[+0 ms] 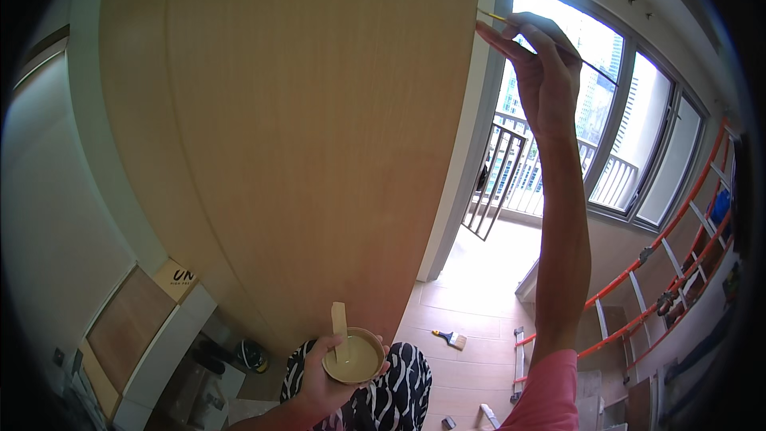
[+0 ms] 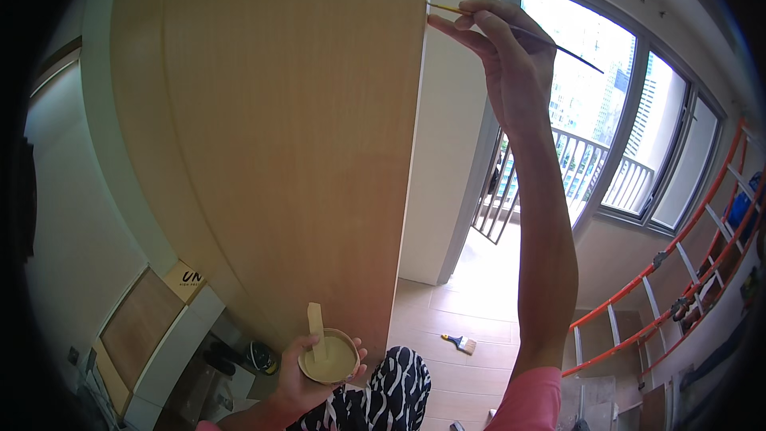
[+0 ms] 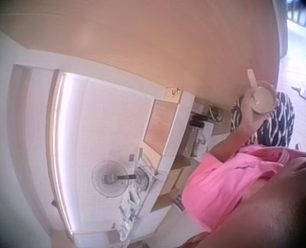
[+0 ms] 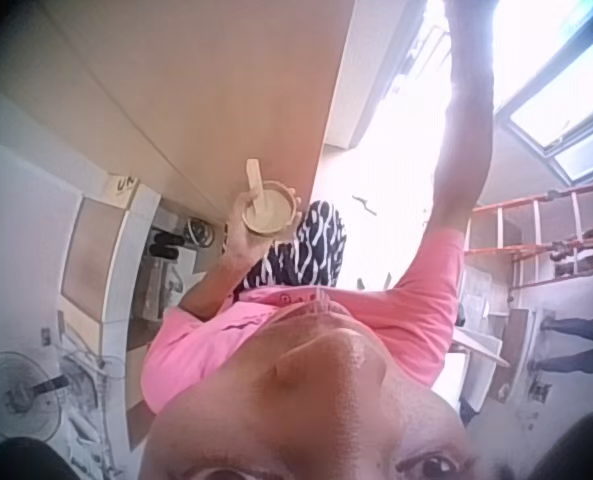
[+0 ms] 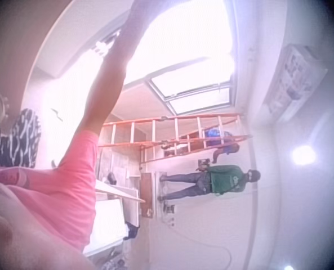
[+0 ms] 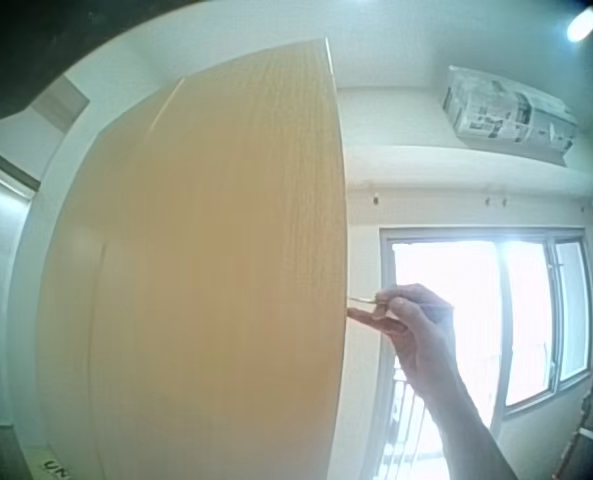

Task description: The person paints a curved wall section using a small brush and a container of beige paint. They repeatedly dip the brush into the container and apply paint to the upper edge of the wall near a window. Another person is visible in the background working on a different area.

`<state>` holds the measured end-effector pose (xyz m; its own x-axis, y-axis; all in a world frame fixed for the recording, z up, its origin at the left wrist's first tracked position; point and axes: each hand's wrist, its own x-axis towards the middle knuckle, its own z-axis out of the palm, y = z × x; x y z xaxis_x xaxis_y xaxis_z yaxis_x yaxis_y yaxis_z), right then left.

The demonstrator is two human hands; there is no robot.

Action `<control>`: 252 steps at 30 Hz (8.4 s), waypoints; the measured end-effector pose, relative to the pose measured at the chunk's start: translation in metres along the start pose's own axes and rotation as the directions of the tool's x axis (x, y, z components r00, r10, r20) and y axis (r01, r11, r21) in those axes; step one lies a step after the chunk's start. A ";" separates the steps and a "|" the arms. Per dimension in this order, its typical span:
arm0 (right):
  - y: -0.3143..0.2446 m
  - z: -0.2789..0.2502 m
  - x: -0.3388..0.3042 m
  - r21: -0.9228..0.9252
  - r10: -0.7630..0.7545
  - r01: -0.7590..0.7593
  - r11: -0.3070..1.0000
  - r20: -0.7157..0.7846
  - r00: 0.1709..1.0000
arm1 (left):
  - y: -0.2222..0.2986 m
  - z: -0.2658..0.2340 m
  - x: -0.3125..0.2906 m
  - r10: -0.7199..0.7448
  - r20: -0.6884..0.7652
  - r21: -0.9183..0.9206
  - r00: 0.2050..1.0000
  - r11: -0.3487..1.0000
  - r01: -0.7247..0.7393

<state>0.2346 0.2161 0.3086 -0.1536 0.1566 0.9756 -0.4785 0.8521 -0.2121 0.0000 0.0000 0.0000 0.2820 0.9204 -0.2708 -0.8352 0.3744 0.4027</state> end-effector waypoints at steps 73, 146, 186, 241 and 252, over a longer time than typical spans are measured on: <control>-0.003 -0.004 -0.002 -0.084 -0.002 -0.001 0.996 -0.035 0.999 | -0.001 0.005 -0.003 0.016 0.042 0.018 0.999 1.000 -0.017; -0.014 -0.001 0.036 -0.138 -0.050 0.042 0.989 -0.054 0.997 | 0.001 0.006 -0.006 -0.005 0.097 0.010 0.995 1.000 0.004; -0.006 -0.005 0.023 -0.069 -0.018 0.018 0.997 0.000 1.000 | -0.002 0.006 -0.004 0.026 0.077 0.010 0.997 1.000 -0.027; 0.002 -0.011 0.003 -0.065 0.010 -0.008 0.998 0.031 0.999 | 0.000 0.006 -0.004 -0.024 0.059 0.047 0.998 0.999 0.021; 0.000 -0.005 0.004 -0.040 0.014 -0.015 0.999 -0.032 0.999 | 0.000 0.006 -0.007 -0.021 0.081 0.011 0.996 1.000 0.020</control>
<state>0.2381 0.2189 0.3125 -0.1324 0.1841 0.9739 -0.4408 0.8691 -0.2243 0.0014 -0.0055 0.0072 0.3365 0.9186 -0.2073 -0.8245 0.3938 0.4064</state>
